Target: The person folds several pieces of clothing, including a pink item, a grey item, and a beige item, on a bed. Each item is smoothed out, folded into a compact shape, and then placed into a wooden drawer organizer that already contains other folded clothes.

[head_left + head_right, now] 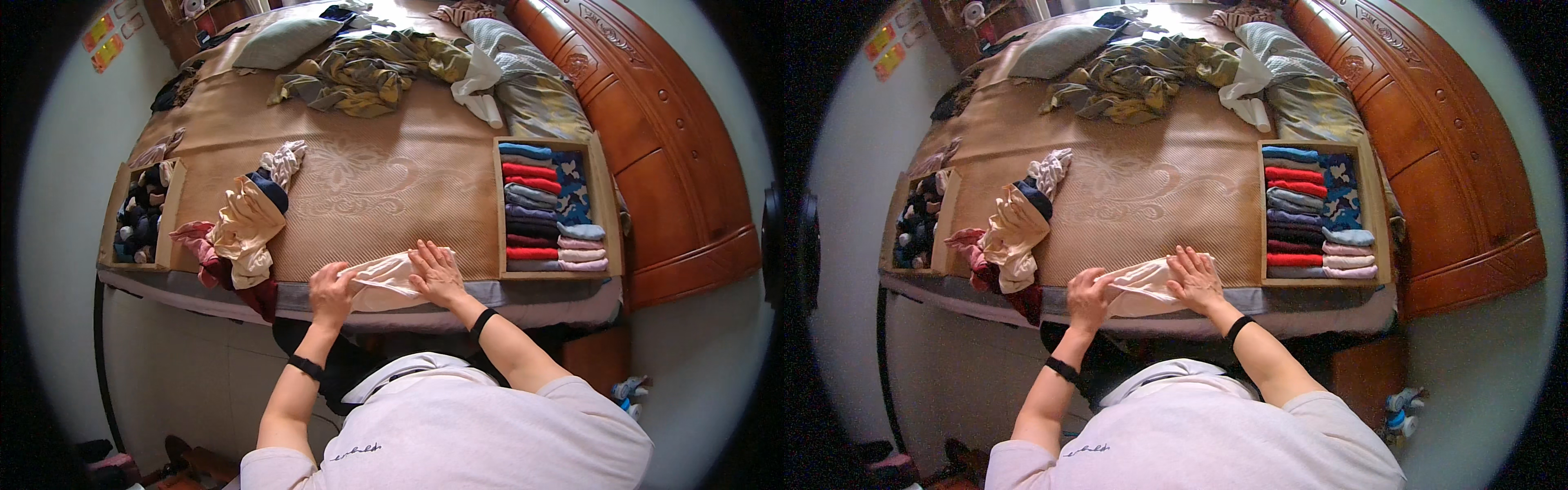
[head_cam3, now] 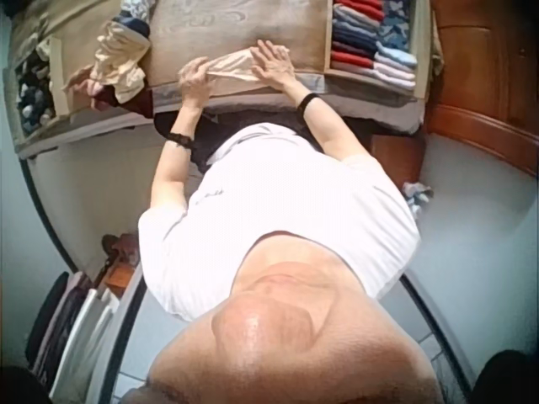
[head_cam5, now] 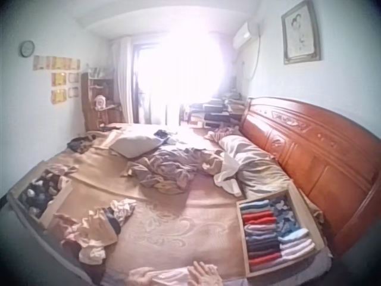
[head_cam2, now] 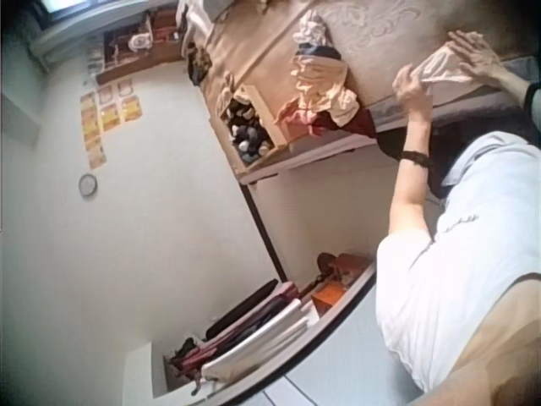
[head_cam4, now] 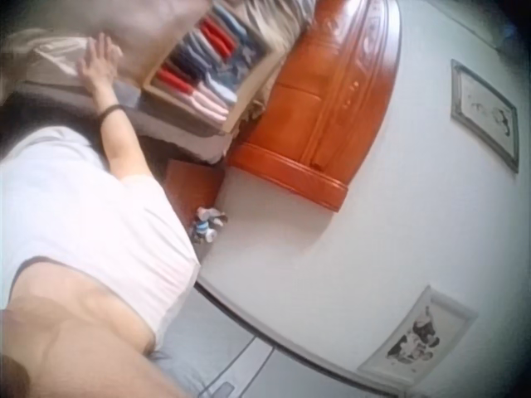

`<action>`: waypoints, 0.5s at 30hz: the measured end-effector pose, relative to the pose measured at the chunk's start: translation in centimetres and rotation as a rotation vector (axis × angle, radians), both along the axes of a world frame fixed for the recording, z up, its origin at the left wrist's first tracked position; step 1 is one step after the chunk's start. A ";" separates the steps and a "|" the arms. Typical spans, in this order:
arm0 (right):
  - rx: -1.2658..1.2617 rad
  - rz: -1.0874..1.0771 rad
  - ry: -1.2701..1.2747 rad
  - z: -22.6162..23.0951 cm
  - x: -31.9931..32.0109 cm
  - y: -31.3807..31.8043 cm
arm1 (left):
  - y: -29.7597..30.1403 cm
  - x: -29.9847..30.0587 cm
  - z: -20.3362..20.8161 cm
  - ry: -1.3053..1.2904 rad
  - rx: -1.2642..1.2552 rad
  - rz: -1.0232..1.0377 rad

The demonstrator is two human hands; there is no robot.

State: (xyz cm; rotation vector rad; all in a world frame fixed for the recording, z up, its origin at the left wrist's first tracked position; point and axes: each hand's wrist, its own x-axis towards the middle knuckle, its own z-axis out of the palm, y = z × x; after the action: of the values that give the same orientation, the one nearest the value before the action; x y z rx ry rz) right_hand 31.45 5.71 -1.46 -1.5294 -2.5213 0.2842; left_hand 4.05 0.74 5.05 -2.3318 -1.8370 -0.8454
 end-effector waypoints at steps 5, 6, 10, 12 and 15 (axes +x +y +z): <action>-0.040 0.032 -0.011 1.2 0.0 0.1 | 3.2 4.6 -1.5 -0.164 -0.140 -0.037; -0.032 0.050 0.008 1.5 0.3 0.2 | 3.5 4.9 -1.9 -0.178 -0.228 -0.022; 0.156 -0.050 0.483 1.5 2.1 -0.2 | 3.3 3.8 -2.5 -0.203 -0.427 0.034; 0.116 -0.409 0.555 0.6 3.3 -0.7 | 2.7 2.8 -2.8 -0.176 -0.551 0.088; -0.322 -0.711 0.579 1.3 4.4 -1.4 | 2.5 2.1 -1.6 -0.068 -0.848 0.175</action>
State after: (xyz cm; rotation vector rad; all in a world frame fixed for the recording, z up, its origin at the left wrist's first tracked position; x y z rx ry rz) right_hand 35.81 4.30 -0.16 -1.9732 -1.4408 0.8855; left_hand 6.19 3.25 3.49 -2.4651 -2.7748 -0.1024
